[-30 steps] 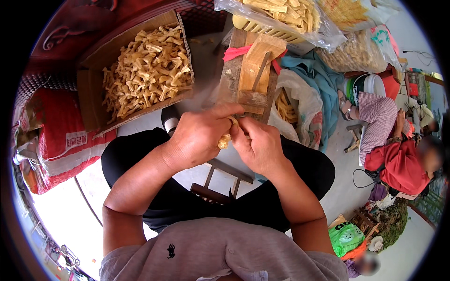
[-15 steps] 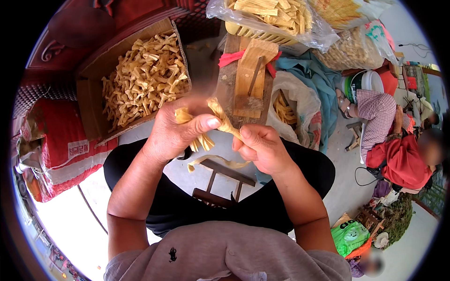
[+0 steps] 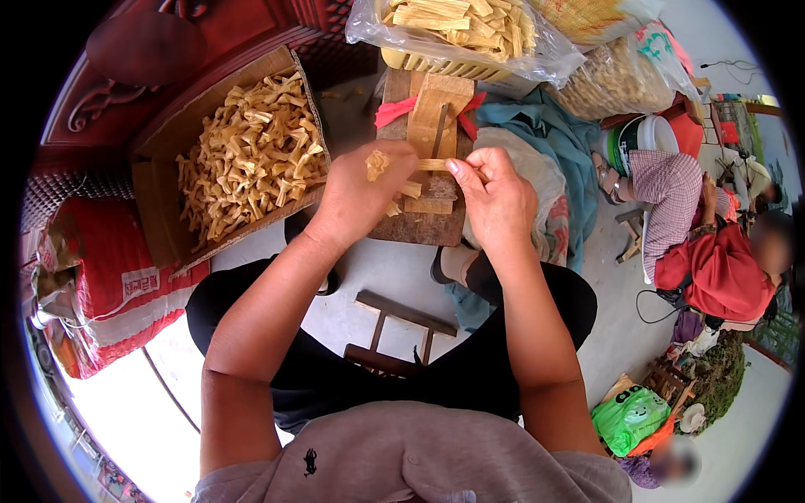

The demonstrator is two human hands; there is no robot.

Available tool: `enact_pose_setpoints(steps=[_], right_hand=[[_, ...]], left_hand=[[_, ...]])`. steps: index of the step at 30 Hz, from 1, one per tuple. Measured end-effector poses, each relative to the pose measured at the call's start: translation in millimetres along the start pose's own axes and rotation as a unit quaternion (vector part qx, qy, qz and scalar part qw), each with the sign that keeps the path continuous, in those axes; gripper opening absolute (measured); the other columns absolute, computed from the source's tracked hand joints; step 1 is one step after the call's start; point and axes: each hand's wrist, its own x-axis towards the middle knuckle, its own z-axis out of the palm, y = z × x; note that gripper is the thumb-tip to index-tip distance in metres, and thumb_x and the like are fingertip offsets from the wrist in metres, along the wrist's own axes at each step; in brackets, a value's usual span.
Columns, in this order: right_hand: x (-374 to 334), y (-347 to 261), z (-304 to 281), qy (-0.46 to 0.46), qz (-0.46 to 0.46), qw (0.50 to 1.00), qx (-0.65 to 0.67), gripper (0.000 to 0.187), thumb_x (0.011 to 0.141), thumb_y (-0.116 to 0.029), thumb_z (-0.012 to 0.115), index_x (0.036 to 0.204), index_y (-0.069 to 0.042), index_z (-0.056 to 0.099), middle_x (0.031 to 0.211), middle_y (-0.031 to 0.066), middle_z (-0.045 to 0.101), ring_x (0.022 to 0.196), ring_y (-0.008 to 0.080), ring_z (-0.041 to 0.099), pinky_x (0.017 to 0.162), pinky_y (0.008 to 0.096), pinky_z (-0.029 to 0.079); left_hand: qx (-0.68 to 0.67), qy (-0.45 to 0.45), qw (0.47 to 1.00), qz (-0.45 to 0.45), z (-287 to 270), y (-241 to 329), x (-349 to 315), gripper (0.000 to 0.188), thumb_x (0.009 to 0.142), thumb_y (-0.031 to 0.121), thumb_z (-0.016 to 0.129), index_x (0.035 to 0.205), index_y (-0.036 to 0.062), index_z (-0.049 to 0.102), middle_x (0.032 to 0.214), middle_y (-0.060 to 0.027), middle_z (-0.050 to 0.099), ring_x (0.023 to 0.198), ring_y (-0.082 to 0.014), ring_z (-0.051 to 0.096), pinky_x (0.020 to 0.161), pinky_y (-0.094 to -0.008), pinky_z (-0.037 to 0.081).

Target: The person takes long strips of food from a plastic bag, ties them into knots by hand, and places the completed knots into a cardboard box.

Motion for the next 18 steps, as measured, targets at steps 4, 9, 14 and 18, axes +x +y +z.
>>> enact_pose_setpoints(steps=[4,9,14,18], right_hand=[[8,26,11,-0.006,0.044,0.998,-0.047,0.028,0.082,-0.035,0.066,0.08,-0.009,0.056,0.064,0.0081,0.063,0.06,0.0295,0.062,0.055,0.0403,0.045],[-15,5,5,0.019,-0.032,0.996,0.086,0.021,0.083,-0.023,0.068,0.082,-0.007,0.055,0.059,0.0062,0.059,0.054,0.0236,0.059,0.05,0.0347,0.045],[-35,-17,13,0.016,-0.321,0.938,0.128,0.027,0.077,-0.002,0.06,0.103,-0.008,0.057,0.067,0.0064,0.061,0.056,0.024,0.06,0.05,0.0345,0.048],[-28,-14,-3,-0.005,-0.379,0.903,0.202,0.018,0.08,-0.002,0.058,0.098,-0.001,0.06,0.059,0.0073,0.057,0.047,0.0213,0.056,0.044,0.0304,0.043]], left_hand=[[0.124,0.031,0.992,-0.019,4,-2,6,0.018,0.088,0.014,0.061,0.101,0.0024,0.064,0.082,-0.0015,0.062,0.066,-0.0069,0.054,0.059,-0.0233,0.047],[0.115,0.032,0.982,0.144,-5,-6,-8,0.026,0.087,0.0,0.053,0.112,-0.0003,0.06,0.112,-0.0106,0.06,0.104,-0.0169,0.058,0.091,-0.0283,0.044],[-0.077,-0.075,0.984,-0.143,-1,20,-52,0.015,0.088,0.006,0.053,0.097,-0.0029,0.061,0.086,-0.0066,0.064,0.076,-0.0113,0.06,0.068,-0.0267,0.05],[-0.043,-0.288,0.931,-0.22,-6,36,-61,0.022,0.084,0.02,0.061,0.078,-0.0017,0.064,0.067,-0.004,0.061,0.061,-0.0085,0.054,0.054,-0.0258,0.045]])
